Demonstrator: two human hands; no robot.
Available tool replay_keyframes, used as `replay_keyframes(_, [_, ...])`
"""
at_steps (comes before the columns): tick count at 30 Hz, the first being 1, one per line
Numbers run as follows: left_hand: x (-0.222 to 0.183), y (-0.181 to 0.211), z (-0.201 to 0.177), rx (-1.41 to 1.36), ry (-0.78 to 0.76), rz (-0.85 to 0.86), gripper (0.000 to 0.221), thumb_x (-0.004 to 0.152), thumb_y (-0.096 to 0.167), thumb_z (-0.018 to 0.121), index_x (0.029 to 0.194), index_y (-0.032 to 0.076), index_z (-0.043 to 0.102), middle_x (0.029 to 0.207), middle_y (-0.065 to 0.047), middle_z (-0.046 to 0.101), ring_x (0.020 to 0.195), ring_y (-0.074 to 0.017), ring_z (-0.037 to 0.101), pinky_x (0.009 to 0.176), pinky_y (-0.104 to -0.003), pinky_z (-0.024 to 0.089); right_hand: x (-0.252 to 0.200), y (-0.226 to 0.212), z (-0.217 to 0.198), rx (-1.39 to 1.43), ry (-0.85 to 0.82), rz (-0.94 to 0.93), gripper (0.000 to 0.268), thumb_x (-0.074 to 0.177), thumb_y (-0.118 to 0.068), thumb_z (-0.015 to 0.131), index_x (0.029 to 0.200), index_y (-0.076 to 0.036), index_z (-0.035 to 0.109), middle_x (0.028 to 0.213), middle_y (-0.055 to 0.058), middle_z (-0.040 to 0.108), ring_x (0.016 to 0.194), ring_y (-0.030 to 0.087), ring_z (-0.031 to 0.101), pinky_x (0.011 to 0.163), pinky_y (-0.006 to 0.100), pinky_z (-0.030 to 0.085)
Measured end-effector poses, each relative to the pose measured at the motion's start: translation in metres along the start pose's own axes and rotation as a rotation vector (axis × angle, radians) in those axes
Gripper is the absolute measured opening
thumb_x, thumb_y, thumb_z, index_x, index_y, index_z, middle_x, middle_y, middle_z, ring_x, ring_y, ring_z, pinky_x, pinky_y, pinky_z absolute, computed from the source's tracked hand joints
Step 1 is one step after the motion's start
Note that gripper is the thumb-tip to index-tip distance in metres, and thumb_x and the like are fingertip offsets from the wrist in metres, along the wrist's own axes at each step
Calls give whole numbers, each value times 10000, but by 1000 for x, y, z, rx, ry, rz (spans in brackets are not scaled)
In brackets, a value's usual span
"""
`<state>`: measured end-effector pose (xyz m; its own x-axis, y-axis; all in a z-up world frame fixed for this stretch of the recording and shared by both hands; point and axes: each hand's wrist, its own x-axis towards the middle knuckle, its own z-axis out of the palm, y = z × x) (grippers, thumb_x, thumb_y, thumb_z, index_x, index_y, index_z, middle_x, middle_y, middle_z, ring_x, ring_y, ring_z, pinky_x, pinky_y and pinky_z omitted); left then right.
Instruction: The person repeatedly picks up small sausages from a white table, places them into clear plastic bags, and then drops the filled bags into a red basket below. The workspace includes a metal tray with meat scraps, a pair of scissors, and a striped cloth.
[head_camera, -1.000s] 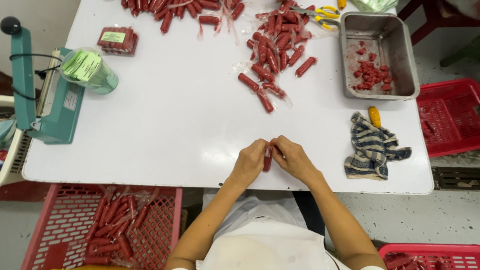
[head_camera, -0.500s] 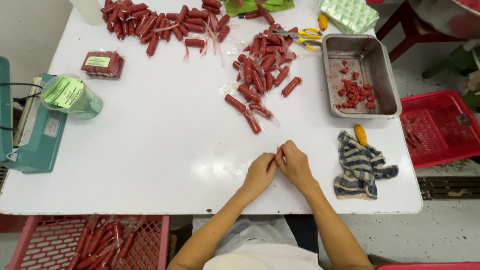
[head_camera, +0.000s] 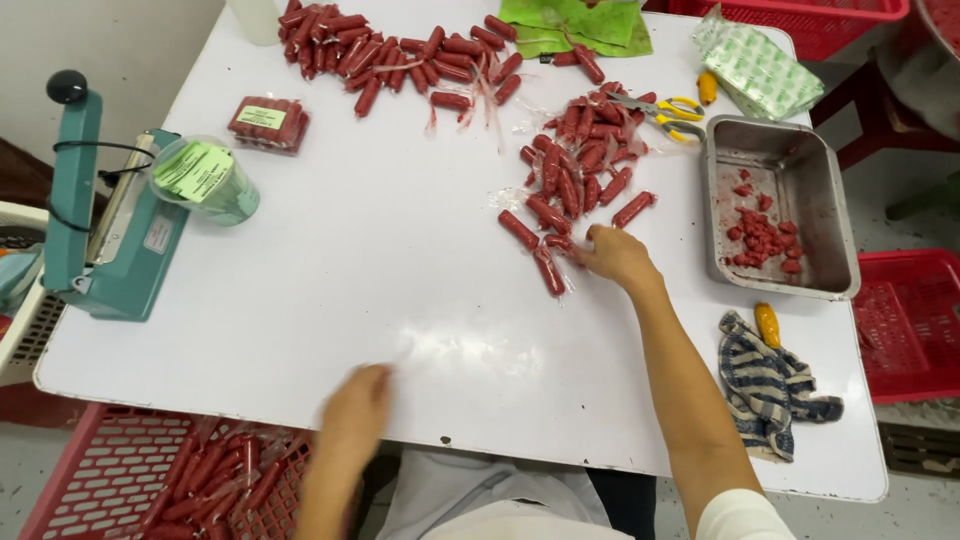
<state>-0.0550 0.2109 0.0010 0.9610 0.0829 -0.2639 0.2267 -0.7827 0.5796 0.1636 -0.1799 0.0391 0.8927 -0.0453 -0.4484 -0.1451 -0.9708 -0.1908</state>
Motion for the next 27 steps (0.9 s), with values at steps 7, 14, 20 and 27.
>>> replay_keyframes(7, [-17, 5, -44, 613, 21, -174, 356, 1039, 368, 430, 1274, 173, 616, 1186, -124, 682, 1098, -364, 668, 956, -502, 548, -66, -22, -6, -137, 109, -246, 186, 758, 74, 313, 811, -96, 365, 697, 96, 494, 635, 282, 396, 585, 417, 312])
replay_keyframes(14, [17, 176, 37, -616, -87, 615, 364, 1031, 191, 567, 1349, 14, 573, 1287, -259, 613, 1268, -459, 562, 1055, -560, 452, -161, -37, -25, -443, 294, -662, 116, 994, -88, 526, 1087, -97, 595, 875, 70, 684, 846, 248, 715, 726, 359, 588])
replay_keyframes(20, [7, 202, 95, -1373, -779, 254, 290, 1098, 282, 463, 920, 77, 564, 674, -21, 473, 605, -207, 665, 615, -352, 629, -150, 12, -6, -496, 607, -905, 146, 947, -137, 614, 815, -157, 555, 713, -10, 557, 732, 199, 642, 651, 309, 526])
replay_keyframes(27, [-47, 181, -2, -348, -568, 627, 372, 1028, 240, 439, 976, -86, 612, 841, -370, 655, 916, -579, 656, 804, -597, 516, -167, -24, 18, -43, 316, -975, 52, 885, -112, 642, 872, -158, 622, 859, 18, 597, 916, 233, 635, 787, 357, 552])
